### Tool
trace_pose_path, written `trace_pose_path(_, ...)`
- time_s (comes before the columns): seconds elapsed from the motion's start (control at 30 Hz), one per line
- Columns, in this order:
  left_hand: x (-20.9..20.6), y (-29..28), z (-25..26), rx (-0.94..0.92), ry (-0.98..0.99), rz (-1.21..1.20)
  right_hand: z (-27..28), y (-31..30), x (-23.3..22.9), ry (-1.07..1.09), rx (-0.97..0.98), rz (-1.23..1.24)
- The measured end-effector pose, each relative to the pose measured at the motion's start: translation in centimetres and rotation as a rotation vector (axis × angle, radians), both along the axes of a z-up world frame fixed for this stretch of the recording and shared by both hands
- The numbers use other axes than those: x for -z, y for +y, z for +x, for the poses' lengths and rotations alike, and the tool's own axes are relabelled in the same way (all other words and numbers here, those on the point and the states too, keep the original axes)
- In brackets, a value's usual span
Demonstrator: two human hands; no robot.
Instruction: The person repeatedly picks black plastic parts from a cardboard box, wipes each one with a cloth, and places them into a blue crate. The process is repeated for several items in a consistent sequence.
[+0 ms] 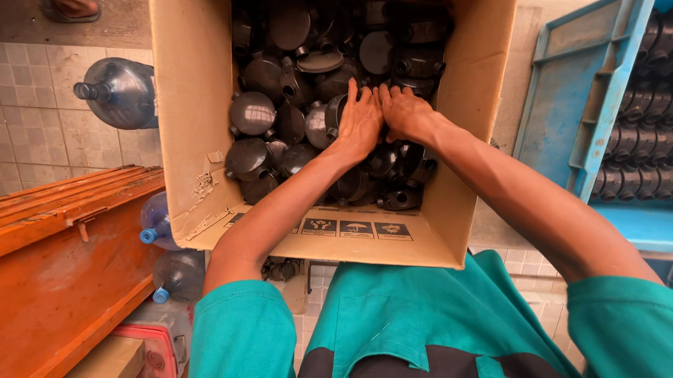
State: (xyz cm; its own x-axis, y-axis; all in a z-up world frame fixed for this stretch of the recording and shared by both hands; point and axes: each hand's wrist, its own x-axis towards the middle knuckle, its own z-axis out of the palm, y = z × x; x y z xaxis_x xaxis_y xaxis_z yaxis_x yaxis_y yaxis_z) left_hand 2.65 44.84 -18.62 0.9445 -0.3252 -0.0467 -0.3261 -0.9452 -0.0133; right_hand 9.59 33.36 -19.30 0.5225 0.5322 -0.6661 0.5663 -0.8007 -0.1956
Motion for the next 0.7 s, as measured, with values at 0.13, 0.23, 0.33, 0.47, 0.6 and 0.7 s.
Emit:
trace_pose_path(0.13, 4.2, 0.5, 0.0, -0.042, -0.112, -0.168, -0.5, 0.4, 1.1, -0.162, -0.009, 0.028)
trace_pose_path(0.23, 6.3, 1.1, -0.1, -0.005, -0.046, -0.237, -0.4, -0.2, 1.6, -0.173, -0.026, 0.041)
trace_pose_path(0.33, 4.1, 1.9, -0.7, -0.043, 0.189, -0.156, -0.6, -0.5, 1.3, -0.118, 0.038, 0.089)
trace_pose_path(0.47, 2.3, 3.5, -1.5, -0.027, 0.1, -0.459, -0.9, -0.7, -0.3, -0.177, 0.007, 0.045)
trace_pose_path(0.6, -4.5, 4.2, -2.5, -0.08, 0.05, -0.716, -2.5, -3.0, -11.7, -0.202, 0.081, 0.372)
trace_pose_path(0.7, -10.6, 4.3, -3.9, -0.072, -0.016, -0.779, -4.7, -5.1, -20.0, -0.09, 0.258, 0.564)
